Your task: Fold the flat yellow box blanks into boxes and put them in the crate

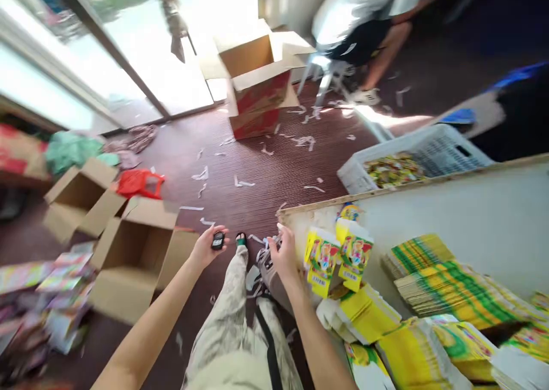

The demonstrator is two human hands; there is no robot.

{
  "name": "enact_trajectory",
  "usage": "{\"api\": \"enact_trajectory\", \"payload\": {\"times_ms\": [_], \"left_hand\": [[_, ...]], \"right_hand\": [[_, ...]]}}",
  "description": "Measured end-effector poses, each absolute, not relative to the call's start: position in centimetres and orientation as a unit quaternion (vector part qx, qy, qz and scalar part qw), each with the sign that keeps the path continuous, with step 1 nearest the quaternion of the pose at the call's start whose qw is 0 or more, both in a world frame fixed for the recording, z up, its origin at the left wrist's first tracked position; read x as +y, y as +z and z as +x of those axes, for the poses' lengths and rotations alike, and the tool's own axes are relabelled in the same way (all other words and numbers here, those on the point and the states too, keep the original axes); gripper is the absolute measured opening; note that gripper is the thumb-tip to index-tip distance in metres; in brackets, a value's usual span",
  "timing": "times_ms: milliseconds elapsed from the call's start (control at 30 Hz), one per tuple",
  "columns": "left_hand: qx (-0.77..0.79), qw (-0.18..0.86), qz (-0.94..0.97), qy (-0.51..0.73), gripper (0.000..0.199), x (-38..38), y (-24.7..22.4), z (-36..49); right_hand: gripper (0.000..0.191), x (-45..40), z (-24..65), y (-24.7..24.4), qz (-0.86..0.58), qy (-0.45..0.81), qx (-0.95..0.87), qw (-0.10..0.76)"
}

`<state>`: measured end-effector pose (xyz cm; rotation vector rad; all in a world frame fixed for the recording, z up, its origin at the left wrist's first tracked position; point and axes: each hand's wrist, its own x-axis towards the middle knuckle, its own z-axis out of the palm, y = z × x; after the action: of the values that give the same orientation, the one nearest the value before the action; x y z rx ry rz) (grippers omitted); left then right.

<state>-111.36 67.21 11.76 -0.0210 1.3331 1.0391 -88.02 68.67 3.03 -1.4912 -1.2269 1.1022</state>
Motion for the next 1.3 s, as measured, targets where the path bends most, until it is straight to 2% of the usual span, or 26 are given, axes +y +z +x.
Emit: {"api": "enact_trajectory", "payload": {"times_ms": [100,200,333,467,733,1300], "left_hand": [[0.521,0.66,-0.028,0.54,0.038,59.4,17.3,-108.4],[0.461,0.657,-0.011,0.596,0.046,53.9,21.7,-105.4],[0.483,0.583,0.049,0.652,0.048,49.1,25.9,-103.4],[0.511,0.485,0.098,0.703,0.054,45.6,28.2,-103.4],[0.504,0.397,0.127,0.757,0.059,39.2,30.1,-104.7],[0.493,0.382,0.164,0.764,0.058,34.9,29.6,-107.4]], "right_hand": [[0.056,60.5,-87.8,8.6,-0.528,0.588,-0.477,0.385],[0.054,54.1,-87.5,14.2,-0.472,0.687,-0.439,0.336],[0.046,50.1,-88.8,20.0,-0.403,0.76,-0.409,0.306],[0.04,48.0,-91.9,23.4,-0.341,0.801,-0.397,0.29],[0.03,43.0,-97.1,26.0,-0.307,0.81,-0.4,0.299],[0.025,39.3,-100.5,26.9,-0.323,0.802,-0.399,0.305]]}}
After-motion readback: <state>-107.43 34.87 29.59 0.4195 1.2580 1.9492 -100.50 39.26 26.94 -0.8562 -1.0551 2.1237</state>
